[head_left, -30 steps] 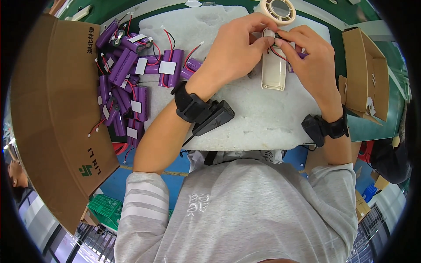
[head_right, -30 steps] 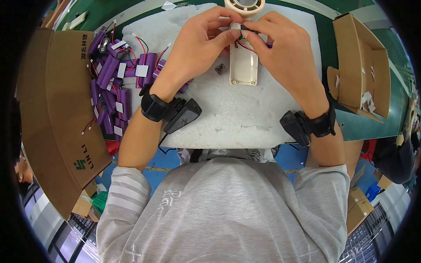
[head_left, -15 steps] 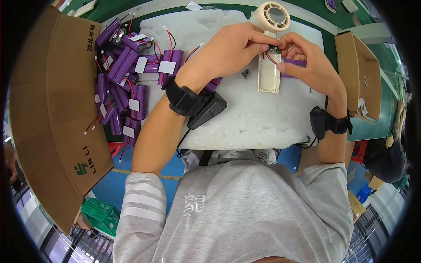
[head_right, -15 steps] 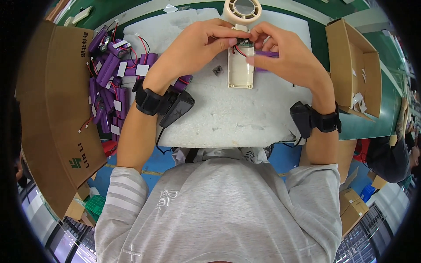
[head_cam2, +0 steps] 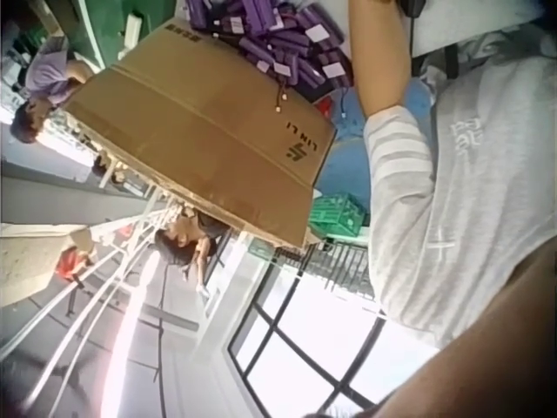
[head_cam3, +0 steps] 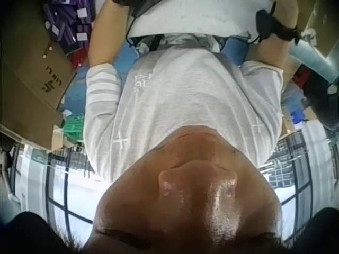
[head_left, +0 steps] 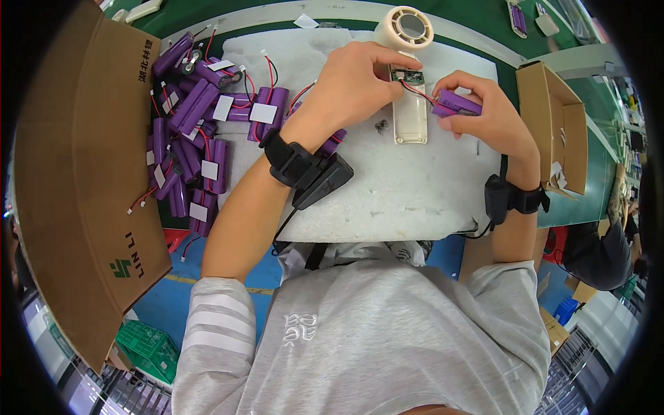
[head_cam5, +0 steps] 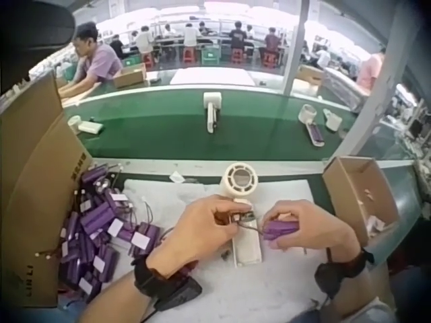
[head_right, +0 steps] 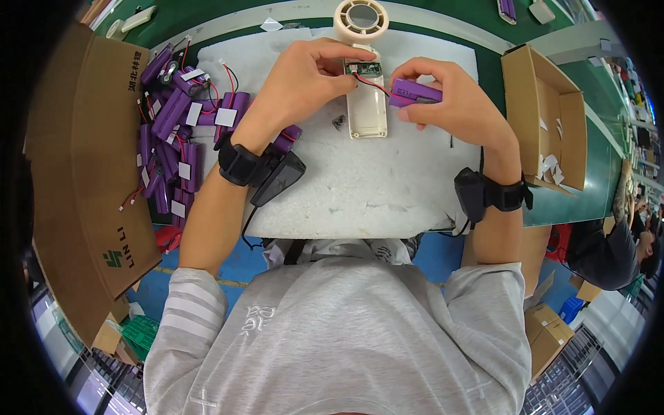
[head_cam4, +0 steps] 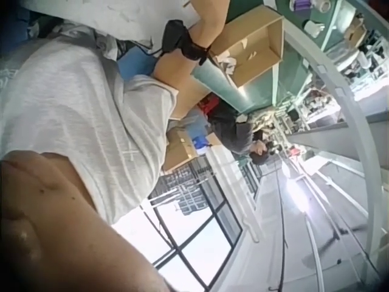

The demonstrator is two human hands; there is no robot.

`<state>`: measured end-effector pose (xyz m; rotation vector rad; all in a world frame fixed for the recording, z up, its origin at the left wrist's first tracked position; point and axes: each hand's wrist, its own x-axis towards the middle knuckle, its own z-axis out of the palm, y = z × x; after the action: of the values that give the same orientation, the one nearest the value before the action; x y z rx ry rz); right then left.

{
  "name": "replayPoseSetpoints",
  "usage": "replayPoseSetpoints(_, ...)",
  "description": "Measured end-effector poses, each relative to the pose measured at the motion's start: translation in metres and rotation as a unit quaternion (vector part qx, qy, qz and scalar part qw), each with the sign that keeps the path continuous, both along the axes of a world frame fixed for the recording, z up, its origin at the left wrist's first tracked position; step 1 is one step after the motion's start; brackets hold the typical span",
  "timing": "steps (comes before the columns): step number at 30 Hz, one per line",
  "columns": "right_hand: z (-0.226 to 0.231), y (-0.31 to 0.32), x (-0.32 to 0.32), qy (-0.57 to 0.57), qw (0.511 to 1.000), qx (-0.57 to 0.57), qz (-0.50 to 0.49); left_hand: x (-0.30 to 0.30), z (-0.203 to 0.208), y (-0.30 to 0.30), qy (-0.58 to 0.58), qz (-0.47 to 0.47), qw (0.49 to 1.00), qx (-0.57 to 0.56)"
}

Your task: The person assembles a handheld fan by connecting a battery pack to a circuit board and inserting it into the housing, then tapes together another battery pack.

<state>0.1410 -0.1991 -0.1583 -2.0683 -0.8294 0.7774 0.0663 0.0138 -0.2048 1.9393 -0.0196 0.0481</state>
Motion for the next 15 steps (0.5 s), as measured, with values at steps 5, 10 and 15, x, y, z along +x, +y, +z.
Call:
replayPoseSetpoints(5, 0.005, -0.010, 0.011, 0.192, 0.980, 0.034, 0.043, 0.000, 0.000, -0.001, 0.004, 0.011, 1.000, 0.004)
replayPoseSetpoints(10, -0.009, -0.012, 0.013, 0.271, 0.942, 0.161, 0.115, 0.000, -0.003, 0.002, -0.037, 0.004, 0.999, 0.026)
replayPoseSetpoints(15, -0.011, -0.011, 0.018, 0.339, 0.912, 0.212, 0.089, 0.000, -0.002, 0.004, -0.069, -0.020, 0.995, 0.069)
